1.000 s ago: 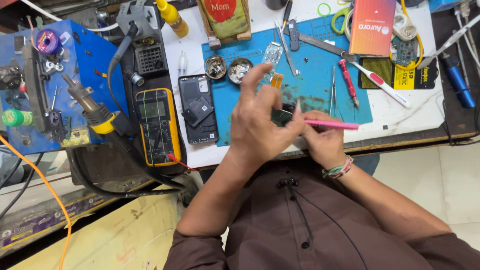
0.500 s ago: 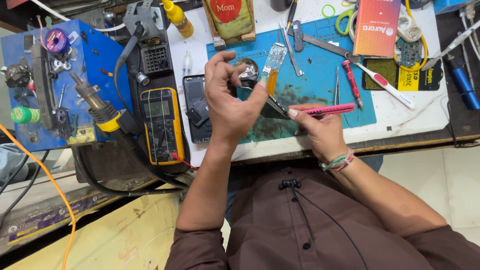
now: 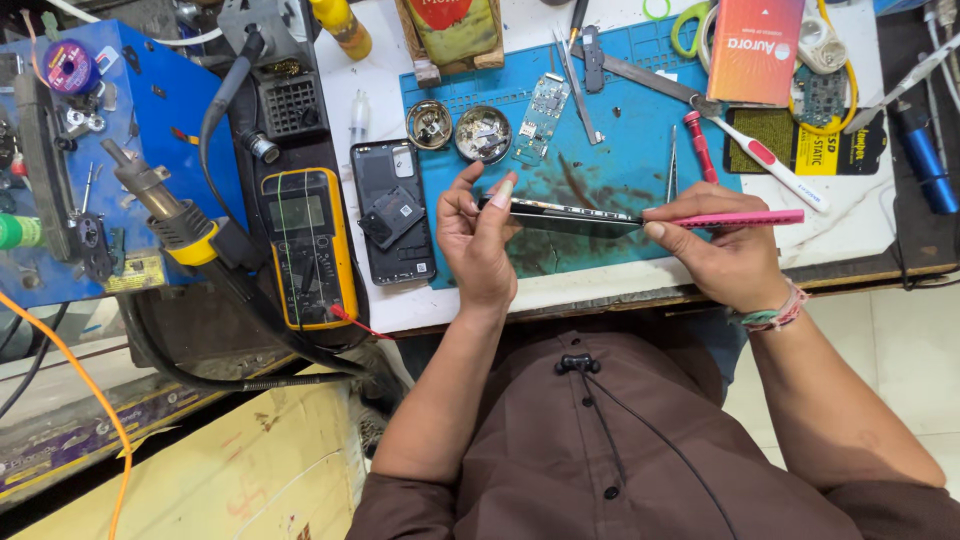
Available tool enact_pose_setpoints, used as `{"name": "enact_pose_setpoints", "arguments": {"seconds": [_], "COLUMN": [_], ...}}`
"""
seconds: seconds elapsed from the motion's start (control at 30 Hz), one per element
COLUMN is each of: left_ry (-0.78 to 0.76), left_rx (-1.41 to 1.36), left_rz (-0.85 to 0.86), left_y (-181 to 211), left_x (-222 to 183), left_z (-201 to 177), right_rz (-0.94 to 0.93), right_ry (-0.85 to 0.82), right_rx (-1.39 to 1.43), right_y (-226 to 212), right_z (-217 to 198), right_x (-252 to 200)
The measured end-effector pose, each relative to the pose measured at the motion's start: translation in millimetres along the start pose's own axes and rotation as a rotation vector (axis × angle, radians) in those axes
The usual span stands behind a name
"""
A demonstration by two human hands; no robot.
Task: The person disassembles a smartphone using a pink plastic pry tool to separate the screen from the frame. They then use tweezers to remove small internal components and a cloth to wipe the device's interior surfaces.
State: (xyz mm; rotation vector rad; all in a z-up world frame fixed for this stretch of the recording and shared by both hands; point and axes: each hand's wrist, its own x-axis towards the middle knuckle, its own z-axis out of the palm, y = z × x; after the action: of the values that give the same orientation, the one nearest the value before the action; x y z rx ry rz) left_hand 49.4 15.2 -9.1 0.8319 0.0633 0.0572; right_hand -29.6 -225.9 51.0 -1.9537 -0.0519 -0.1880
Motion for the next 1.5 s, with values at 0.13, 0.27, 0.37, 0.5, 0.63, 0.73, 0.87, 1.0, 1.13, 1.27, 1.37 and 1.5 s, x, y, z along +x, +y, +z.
{"name": "enact_pose_setpoints", "arguments": {"seconds": [0.13,0.27,0.37,0.5,0.63,0.73,0.87,1.0,1.13,1.27,1.37,1.5], "left_ry": [-0.039,-0.084,-0.076,-0.082,-0.086,-0.070,-0.111,-0.203,-0.217,-0.207,-0.227,-0.265], "left_rx": [0.009,0.013,-0.009,-0.016,-0.009,0.006,-0.011,-0.015,-0.038,-0.043,-0.076,-0.116], "left_rz": [-0.002,0.011,-0.005,0.018,0.023,0.019,0.043,0.016,-0.005,-0.012,-0.011,-0.015], "left_y": [1.6,1.1,1.4,0.5,-1.8,-3.8,-3.2,6.5,13.6,15.8,15.7,13.0], "left_x": [-2.6,-6.2,-7.1,-7.8,-8.8,-7.7,-6.3,-8.3,-6.1,-2.7,-4.5,-7.2], "left_z": [-4.1,-5.5,-4.6,-4.7,-4.4,-2.5,-2.3,-1.7,8.5,14.5,14.2,17.3], "right_rz": [0.157,0.463,0.533,0.257,-0.019,-0.147,-0.110,-0.167,-0.178,-0.178,-0.138,-0.124], "right_ry": [0.118,0.259,0.261,0.286,0.286,0.130,-0.108,-0.120,-0.061,-0.015,0.038,0.085], "right_rx": [0.140,0.557,0.716,0.539,0.353,-0.064,-0.184,-0.226,-0.256,-0.275,-0.243,-0.183], "right_y": [3.3,-6.4,-4.1,10.5,-8.9,-16.8,-28.0,-27.9,-25.3,-22.7,-16.0,-6.8], "right_z": [15.0,30.2,31.8,25.0,15.4,10.8,17.0,14.5,14.3,17.0,18.3,16.9], "right_x": [-10.6,-5.0,-6.1,-21.7,-13.3,8.6,33.4,44.5,44.1,42.1,39.1,38.6]}}
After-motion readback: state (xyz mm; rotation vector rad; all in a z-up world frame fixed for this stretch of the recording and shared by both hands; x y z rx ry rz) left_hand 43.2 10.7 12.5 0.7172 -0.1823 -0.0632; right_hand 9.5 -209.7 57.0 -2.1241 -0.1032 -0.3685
